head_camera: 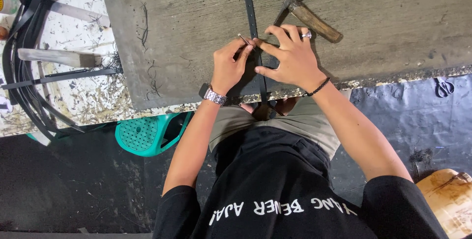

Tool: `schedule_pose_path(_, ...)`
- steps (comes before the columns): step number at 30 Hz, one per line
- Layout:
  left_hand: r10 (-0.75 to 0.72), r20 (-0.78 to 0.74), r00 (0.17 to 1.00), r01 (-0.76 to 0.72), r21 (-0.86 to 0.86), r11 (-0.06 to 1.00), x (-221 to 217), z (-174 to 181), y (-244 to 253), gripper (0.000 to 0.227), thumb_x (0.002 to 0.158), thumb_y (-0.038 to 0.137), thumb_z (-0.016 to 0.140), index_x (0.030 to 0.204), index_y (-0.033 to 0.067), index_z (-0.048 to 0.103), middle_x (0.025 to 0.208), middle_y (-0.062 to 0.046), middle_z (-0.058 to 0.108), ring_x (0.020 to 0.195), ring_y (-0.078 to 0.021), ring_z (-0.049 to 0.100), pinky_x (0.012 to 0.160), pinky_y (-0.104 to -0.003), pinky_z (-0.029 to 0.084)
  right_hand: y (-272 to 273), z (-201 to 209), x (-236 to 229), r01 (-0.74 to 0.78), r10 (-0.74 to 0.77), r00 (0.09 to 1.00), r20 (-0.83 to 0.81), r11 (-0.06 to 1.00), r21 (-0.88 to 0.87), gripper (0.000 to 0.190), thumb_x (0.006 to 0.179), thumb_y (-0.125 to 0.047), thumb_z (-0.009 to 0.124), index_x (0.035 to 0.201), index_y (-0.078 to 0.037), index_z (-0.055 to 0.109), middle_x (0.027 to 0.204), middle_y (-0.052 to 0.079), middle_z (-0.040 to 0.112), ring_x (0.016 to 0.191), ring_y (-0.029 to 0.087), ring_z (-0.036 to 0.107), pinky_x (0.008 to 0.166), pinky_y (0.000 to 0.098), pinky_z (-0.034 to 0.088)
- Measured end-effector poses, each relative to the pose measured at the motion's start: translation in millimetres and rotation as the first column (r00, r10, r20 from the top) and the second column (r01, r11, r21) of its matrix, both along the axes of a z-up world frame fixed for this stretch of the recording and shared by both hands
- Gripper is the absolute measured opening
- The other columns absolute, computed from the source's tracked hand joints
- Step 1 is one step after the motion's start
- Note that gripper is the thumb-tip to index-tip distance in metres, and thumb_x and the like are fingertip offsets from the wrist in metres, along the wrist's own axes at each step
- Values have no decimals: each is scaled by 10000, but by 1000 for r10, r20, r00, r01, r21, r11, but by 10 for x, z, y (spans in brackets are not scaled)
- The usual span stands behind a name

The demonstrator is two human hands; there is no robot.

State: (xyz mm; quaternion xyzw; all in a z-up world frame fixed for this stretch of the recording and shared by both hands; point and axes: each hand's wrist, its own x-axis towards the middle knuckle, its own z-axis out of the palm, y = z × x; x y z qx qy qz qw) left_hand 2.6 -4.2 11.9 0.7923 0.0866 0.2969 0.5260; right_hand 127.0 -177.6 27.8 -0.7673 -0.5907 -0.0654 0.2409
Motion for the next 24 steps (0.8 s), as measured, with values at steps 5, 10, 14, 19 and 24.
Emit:
schedule_pose_path(5,-10,15,1000,9,35,999,2,-79,5,59,974,52,728,1019,46,766,919,-134,785,863,-360,762,748,-386,612,0,17,-4,-3,2,1000,-16,1000,-10,508,927,-583,735,1102,-106,744,1334,112,551,1210,342,463,904,492,313)
schedule_pose_path(10,-36,40,999,35,42,999,14,-131,6,59,980,26,712,1013,35,760,912,-128,771,863,-348,757,761,-365,606,-7,-11,-6,-3,3,1000,-18,1000,-10,512,929,-588,731,1125,-115,739,1321,104,542,1208,342,458,899,494,310)
schedule_pose_path(14,-75,40,996,68,157,985,20,-248,21,30,986,35,703,964,21,718,870,-142,737,835,-380,732,740,-377,596,-5,-101,0,11,-11,1000,-7,1000,-5,535,890,-592,741,1190,-151,731,1315,90,539,1206,346,469,888,501,316)
schedule_pose_path(19,-107,50,993,90,266,960,58,-286,44,30,983,31,701,953,33,706,863,-119,719,823,-359,730,738,-376,596,-2,-68,-13,26,-26,1000,6,1000,-10,511,879,-576,766,1121,-126,746,1321,83,547,1207,330,468,900,493,318)
schedule_pose_path(24,-128,26,991,111,357,928,48,-195,54,40,986,20,679,948,32,679,860,-108,697,820,-342,725,738,-363,593,1,-47,-25,29,-30,1000,-4,999,-33,500,866,-557,773,1092,-111,753,1322,81,547,1207,323,463,911,489,316)
